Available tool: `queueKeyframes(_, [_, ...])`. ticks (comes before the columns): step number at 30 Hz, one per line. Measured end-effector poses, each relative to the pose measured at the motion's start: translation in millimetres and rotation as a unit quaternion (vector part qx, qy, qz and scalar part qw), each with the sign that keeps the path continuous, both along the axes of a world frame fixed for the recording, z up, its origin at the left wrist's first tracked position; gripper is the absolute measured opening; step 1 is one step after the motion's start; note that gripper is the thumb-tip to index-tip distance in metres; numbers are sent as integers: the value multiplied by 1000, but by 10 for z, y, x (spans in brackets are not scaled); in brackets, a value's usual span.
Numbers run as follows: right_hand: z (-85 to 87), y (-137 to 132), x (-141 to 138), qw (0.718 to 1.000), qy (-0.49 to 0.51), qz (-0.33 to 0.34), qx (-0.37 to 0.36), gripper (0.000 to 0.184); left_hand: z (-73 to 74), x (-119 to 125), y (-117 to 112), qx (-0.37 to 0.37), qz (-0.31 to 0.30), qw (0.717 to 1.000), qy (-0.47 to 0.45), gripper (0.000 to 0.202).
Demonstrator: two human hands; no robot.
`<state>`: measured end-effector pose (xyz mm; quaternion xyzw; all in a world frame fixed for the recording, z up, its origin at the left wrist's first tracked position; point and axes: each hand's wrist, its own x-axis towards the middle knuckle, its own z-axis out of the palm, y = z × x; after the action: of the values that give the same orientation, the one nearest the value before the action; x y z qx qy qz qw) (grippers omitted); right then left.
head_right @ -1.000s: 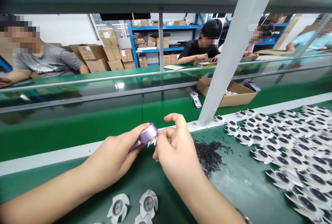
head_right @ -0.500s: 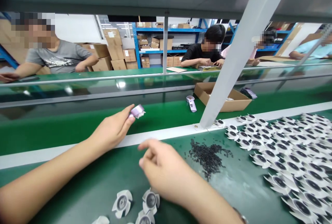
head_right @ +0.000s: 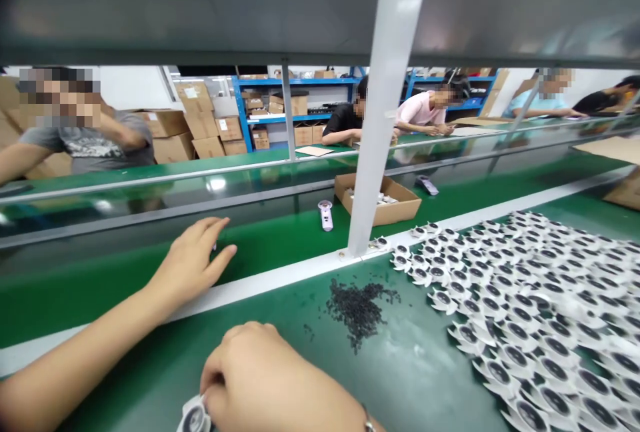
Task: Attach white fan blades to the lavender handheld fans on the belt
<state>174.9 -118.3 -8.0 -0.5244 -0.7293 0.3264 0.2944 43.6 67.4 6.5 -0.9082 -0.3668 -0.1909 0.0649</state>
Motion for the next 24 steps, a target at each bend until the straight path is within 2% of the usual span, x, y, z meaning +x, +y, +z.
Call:
queueKeyframes(3, [-32, 9, 81, 1000, 15, -22, 9, 20, 33, 603, -108, -44, -96, 994, 31, 45])
queueKeyframes(6, [-26, 35, 163, 999, 32, -26, 1, 17, -12, 1360, -60, -95, -160, 981, 58, 40])
queueKeyframes(9, [-13, 62, 213, 998, 39, -45, 12, 14, -68, 1990, 82, -129, -158, 976, 79, 39])
queueKeyframes(11, [-11, 71, 234, 997, 44, -58, 21, 14, -90, 2208, 180, -142, -139, 976, 92, 35])
queueKeyframes(12, [-11, 73, 243, 996, 46, -66, 26, 14, -95, 2243, 225, -146, -127, 976, 96, 33])
queueKeyframes(14, [-6, 77, 255, 995, 46, -83, 33, 14, -94, 2168, 300, -150, -106, 978, 97, 31])
queueKeyframes(16, [7, 83, 257, 993, 43, -101, 37, 12, -87, 1930, 351, -151, -97, 980, 88, 30])
queueKeyframes(20, [40, 111, 234, 991, 41, -122, 37, 9, -112, 1170, 389, -161, -103, 981, 37, 20])
queueKeyframes(22, [41, 126, 219, 990, 44, -126, 42, 7, -152, 764, 411, -174, -62, 983, -3, 26])
queueKeyframes(24, [28, 136, 205, 989, 45, -130, 48, 6, -182, 406, 439, -202, 4, 979, -30, 42])
